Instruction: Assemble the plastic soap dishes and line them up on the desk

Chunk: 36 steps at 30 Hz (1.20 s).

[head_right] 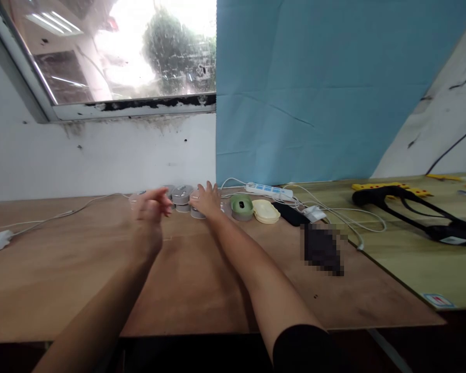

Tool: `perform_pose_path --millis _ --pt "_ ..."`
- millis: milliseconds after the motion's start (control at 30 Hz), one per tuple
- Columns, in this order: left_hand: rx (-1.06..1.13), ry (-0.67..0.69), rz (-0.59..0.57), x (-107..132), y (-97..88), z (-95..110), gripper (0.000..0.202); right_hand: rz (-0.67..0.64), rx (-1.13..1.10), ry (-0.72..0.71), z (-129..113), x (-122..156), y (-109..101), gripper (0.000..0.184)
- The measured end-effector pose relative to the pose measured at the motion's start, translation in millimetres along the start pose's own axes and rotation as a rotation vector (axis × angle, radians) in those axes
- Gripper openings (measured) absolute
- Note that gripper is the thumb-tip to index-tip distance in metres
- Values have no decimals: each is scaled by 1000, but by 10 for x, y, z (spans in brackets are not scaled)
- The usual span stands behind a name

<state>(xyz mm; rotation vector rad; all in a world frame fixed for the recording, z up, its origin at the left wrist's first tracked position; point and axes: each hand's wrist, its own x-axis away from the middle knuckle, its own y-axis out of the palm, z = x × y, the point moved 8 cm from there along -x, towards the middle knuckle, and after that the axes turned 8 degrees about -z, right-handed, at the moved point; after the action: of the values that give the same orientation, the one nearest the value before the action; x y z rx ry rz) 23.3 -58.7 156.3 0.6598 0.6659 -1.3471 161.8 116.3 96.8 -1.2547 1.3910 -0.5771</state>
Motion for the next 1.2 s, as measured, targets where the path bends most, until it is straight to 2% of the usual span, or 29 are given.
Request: perform_pose_path --millis 100,167,233,267,367,467,567,633,667,733,800,867,1000,1200 --pt "-179 -128 -87 165 63 -520 30 -136 -11 114 57 -77 193 68" --pt "-326 -197 -179 287 114 -837 30 -167 -29 130 87 -76 262 63" --pt "-405 -202 -326 392 213 -1018 29 -140 -44 114 110 -55 260 61" --pt "-410 -214 -338 427 218 -1065 28 -115 -51 102 123 -41 240 61" --pt "-300 -310 -275 482 176 -1140 27 -32 -86 31 144 5 132 61" --pt "-76 -436 -189 511 152 -1247 28 60 -191 -86 143 115 -34 64" --pt "181 -681 -29 593 99 -1478 37 129 -376 -186 145 383 -210 68" --pt "372 -868 30 688 137 -1597 52 150 -484 -271 110 650 -305 71" --pt "475 -919 8 712 200 -1602 61 137 -514 -323 73 792 -327 72" --pt "691 -903 -100 696 363 -1499 76 89 -569 -429 -10 1057 -324 74" --pt "833 -838 -154 667 458 -1364 77 2 -572 -557 -122 1260 -252 75" --pt "869 -829 -131 675 477 -1307 69 -46 -570 -629 -187 1359 -175 74" --pt "828 -853 -79 693 421 -1317 54 -61 -613 -605 -201 1332 -120 78" --pt "843 -901 -173 712 416 -1288 45 -115 -669 -469 -121 1304 -121 58"
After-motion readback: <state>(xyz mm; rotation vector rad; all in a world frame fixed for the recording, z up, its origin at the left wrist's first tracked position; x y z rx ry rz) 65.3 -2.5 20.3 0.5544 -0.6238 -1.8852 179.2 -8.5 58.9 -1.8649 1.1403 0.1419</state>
